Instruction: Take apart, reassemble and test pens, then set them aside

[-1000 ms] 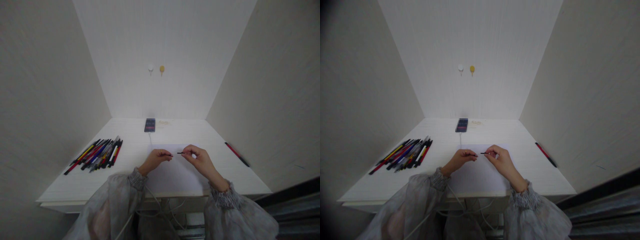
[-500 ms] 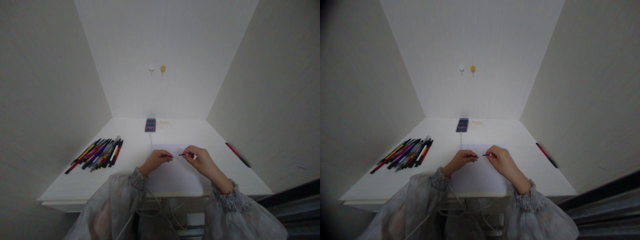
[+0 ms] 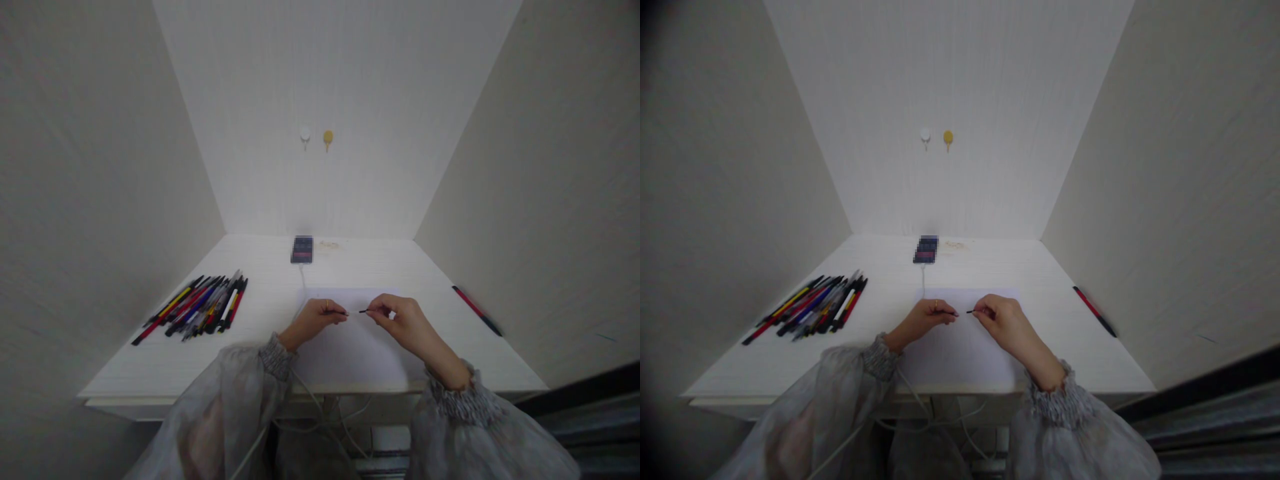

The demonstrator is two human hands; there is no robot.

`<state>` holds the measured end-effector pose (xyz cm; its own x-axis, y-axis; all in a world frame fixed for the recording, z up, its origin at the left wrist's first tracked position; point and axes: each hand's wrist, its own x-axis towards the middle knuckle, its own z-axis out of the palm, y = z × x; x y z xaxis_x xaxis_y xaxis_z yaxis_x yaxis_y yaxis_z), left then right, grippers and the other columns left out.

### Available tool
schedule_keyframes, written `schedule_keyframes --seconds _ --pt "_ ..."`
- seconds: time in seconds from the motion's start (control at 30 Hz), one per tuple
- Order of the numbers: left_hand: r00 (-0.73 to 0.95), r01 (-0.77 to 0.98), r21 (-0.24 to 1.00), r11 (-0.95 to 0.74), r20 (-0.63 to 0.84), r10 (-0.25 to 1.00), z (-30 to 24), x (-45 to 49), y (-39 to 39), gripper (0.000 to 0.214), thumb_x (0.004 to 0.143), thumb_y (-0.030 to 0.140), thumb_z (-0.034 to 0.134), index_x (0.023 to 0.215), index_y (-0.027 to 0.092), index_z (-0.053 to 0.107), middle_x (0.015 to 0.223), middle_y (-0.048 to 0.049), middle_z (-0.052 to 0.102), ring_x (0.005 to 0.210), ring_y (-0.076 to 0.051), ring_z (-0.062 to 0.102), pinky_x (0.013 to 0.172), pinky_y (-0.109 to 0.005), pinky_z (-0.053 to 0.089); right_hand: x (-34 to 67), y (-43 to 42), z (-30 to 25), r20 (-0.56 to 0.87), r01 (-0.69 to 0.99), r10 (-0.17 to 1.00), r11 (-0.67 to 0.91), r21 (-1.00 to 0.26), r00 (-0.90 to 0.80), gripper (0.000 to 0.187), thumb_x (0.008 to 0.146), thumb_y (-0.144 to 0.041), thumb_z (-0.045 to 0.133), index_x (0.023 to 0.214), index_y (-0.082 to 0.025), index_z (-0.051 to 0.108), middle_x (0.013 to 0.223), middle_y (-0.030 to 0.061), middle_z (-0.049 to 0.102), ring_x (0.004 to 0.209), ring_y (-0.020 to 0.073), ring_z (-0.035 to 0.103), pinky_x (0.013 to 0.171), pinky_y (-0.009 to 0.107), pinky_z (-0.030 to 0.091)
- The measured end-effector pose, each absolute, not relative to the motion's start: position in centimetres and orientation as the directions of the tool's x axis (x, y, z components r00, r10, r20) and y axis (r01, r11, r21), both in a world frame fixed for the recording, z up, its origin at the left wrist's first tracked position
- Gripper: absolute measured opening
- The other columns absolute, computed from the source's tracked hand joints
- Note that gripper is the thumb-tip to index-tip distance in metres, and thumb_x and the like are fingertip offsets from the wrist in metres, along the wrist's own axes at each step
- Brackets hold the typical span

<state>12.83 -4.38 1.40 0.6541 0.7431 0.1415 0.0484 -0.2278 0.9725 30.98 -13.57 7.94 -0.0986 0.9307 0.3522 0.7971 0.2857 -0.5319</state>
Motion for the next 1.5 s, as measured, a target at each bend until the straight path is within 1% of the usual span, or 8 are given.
schedule_keyframes --seconds 0.47,0.63,0.77,0.87,1.03,1.23,1.33,1.5 --pt "0.726 0.105 0.88 -0.462 0.25 0.641 2.3 12.7 -4.8 0.024 0.078 0.032 0.049 0.083 0.015 0.065 0.071 -0.0029 0.062 0.066 -0.011 0.053 0.065 -0.023 0.041 31.3 -13.2 6.6 0.355 0.73 0.932 0.289 -0.619 -0.068 0.014 0.074 -0.029 0.053 0.07 -0.017 0.06 0.057 -0.0002 0.057 0.052 0.0109 0.049 0.049 0.021 0.038" --pt "0.692 0.158 0.872 -0.463 0.238 0.682 1.9 12.8 -4.4 0.026 0.079 0.032 0.046 0.078 0.013 0.064 0.064 -0.0017 0.059 0.062 -0.01 0.051 0.061 -0.021 0.039 33.1 -12.8 6.3 0.411 0.664 0.911 0.282 -0.692 0.042 0.021 0.076 -0.03 0.05 0.09 -0.017 0.06 0.074 0.0034 0.062 0.059 0.0124 0.055 0.054 0.024 0.043" --pt "0.673 0.169 0.884 -0.437 0.22 0.706 1.7 12.8 -4.3 0.026 0.078 0.032 0.045 0.075 0.013 0.063 0.06 -0.0007 0.056 0.059 -0.009 0.048 0.058 -0.021 0.037 35.2 -12.0 5.0 0.441 0.811 0.897 0.238 -0.534 0.027 0.021 0.077 -0.023 0.046 0.085 -0.018 0.064 0.079 0.0064 0.063 0.071 0.0163 0.058 0.065 0.028 0.045" --pt "0.672 0.178 0.891 -0.417 0.2 0.713 1.7 12.8 -4.3 0.026 0.078 0.031 0.044 0.072 0.013 0.062 0.058 0.0002 0.054 0.055 -0.008 0.045 0.055 -0.02 0.035 35.7 -11.3 3.2 0.35 0.892 0.936 0.184 -0.412 -0.031 0.021 0.075 -0.019 0.046 0.082 -0.016 0.066 0.079 0.0074 0.064 0.074 0.0178 0.058 0.07 0.029 0.044" --pt "0.672 0.194 0.895 -0.4 0.176 0.719 1.6 12.7 -4.2 0.026 0.078 0.031 0.043 0.071 0.013 0.061 0.058 0.0004 0.054 0.054 -0.008 0.044 0.053 -0.019 0.034 35.6 -10.9 1.7 0.33 0.93 0.944 0.14 -0.34 -0.021 0.025 0.076 -0.019 0.042 0.083 -0.015 0.066 0.081 0.0083 0.064 0.076 0.0182 0.058 0.071 0.029 0.043" --pt "0.666 0.207 0.892 -0.401 0.172 0.726 1.7 12.8 -4.2 0.026 0.078 0.031 0.042 0.071 0.013 0.061 0.058 0.0002 0.054 0.053 -0.008 0.043 0.052 -0.019 0.034 37.6 -11.0 3.0 0.373 0.855 0.903 0.014 -0.519 0.212 0.019 0.073 -0.026 0.046 0.072 -0.016 0.061 0.066 0.005 0.063 0.062 0.0169 0.058 0.059 0.028 0.044" --pt "0.661 0.198 0.894 -0.401 0.18 0.728 1.8 12.8 -4.3 0.026 0.078 0.03 0.042 0.071 0.013 0.061 0.058 0.0003 0.054 0.053 -0.008 0.042 0.052 -0.019 0.033 37.2 -11.3 3.4 0.289 0.758 0.937 0.043 -0.651 0.196 0.015 0.07 -0.029 0.05 0.068 -0.016 0.057 0.056 0.0014 0.058 0.051 0.0145 0.055 0.051 0.026 0.042" --pt "0.676 0.2 0.888 -0.414 0.181 0.714 1.6 12.8 -4.2 0.027 0.078 0.032 0.043 0.075 0.014 0.062 0.058 0.0007 0.054 0.051 -0.007 0.041 0.051 -0.019 0.032 33.6 -11.7 4.0 0.216 0.473 0.972 0.146 -0.869 0.096 0.022 0.069 -0.035 0.056 0.079 -0.016 0.056 0.056 -0.0013 0.054 0.051 0.0117 0.052 0.049 0.024 0.042"
